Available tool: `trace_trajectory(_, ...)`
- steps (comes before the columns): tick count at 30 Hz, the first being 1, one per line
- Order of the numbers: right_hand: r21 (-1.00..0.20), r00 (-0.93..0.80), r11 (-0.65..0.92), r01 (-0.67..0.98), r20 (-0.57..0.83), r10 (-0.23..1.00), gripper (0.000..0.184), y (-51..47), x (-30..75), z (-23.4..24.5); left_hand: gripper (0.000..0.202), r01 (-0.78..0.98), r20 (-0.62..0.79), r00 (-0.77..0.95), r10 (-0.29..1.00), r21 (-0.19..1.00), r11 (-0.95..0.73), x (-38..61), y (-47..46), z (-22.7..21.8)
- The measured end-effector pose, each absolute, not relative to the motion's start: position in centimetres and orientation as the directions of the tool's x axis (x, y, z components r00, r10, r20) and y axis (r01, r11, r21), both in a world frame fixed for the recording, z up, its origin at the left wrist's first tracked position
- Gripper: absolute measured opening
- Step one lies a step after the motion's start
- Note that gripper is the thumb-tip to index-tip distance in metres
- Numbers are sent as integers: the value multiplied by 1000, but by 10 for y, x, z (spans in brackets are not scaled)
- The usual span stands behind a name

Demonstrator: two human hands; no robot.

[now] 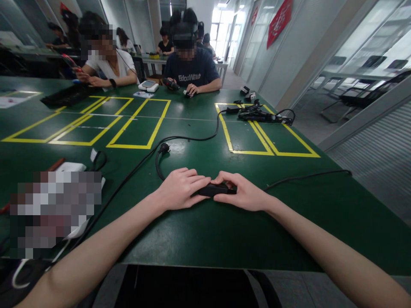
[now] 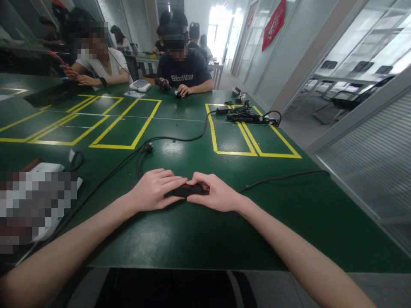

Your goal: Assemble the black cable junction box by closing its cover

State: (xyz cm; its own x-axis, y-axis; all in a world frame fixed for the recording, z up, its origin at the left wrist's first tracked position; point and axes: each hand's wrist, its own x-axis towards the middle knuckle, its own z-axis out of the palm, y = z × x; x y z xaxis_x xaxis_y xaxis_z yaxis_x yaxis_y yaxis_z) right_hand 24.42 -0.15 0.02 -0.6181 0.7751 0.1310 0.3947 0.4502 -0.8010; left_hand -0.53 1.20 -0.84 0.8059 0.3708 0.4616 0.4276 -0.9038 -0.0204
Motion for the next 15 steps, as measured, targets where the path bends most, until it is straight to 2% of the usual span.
trace_trajectory(5, -843, -533, 422, 334, 201, 822, 29, 8, 258, 5, 39, 418, 562, 736, 377, 60, -906, -4, 12, -8)
trace_trajectory(8, -885, -274, 376, 275, 303, 913, 31, 19, 280, 13, 44, 423, 621, 697, 357, 46, -905, -7, 12, -6)
trace_trajectory(10, -901, -82, 369, 229, 360, 929, 35, 28, 298, 20, 41, 420, 624, 690, 367, 68, -905, -8, 13, -7)
trace_trajectory(13, -891, 91, 415, 183, 436, 895, 45, 43, 328, 29, 34, 365, 517, 764, 385, 147, -920, -7, 13, -12)
trace_trajectory(15, -864, 312, 470, 181, 504, 805, 52, 53, 348, 32, 32, 346, 438, 806, 397, 195, -918, -5, 13, -15)
